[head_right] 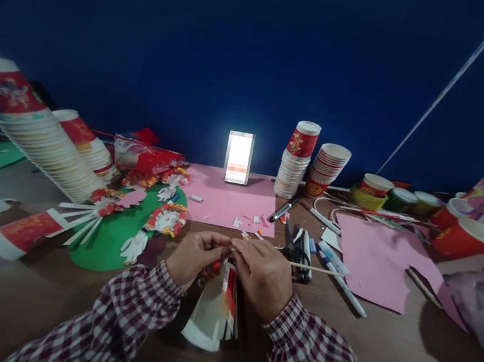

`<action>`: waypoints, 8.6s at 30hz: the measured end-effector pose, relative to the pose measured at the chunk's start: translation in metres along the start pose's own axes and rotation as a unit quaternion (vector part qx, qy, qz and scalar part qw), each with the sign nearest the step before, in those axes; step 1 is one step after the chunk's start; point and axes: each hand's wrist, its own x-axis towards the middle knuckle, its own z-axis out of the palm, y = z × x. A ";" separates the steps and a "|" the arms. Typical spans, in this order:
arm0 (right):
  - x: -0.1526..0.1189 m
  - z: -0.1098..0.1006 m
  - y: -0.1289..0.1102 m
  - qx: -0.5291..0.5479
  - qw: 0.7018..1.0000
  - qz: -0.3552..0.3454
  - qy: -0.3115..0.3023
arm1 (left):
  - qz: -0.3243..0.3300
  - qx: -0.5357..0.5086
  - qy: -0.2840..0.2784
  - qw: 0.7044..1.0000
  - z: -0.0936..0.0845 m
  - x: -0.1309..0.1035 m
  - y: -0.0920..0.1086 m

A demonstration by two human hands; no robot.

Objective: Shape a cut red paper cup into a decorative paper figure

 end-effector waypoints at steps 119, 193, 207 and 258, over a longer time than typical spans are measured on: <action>0.000 -0.003 -0.003 -0.021 1.000 -0.019 -0.013 | 0.018 0.132 -0.065 0.989 -0.006 0.000 0.007; 0.002 -0.004 0.006 -0.158 0.984 -0.033 -0.070 | 0.051 0.034 -0.014 0.998 -0.015 0.015 -0.002; 0.002 -0.005 0.010 -0.168 0.982 -0.015 -0.088 | 0.061 0.133 -0.143 0.979 -0.018 0.012 0.011; 0.004 -0.028 0.004 0.053 0.997 -0.033 0.048 | 0.151 0.204 0.033 0.967 -0.012 0.009 0.007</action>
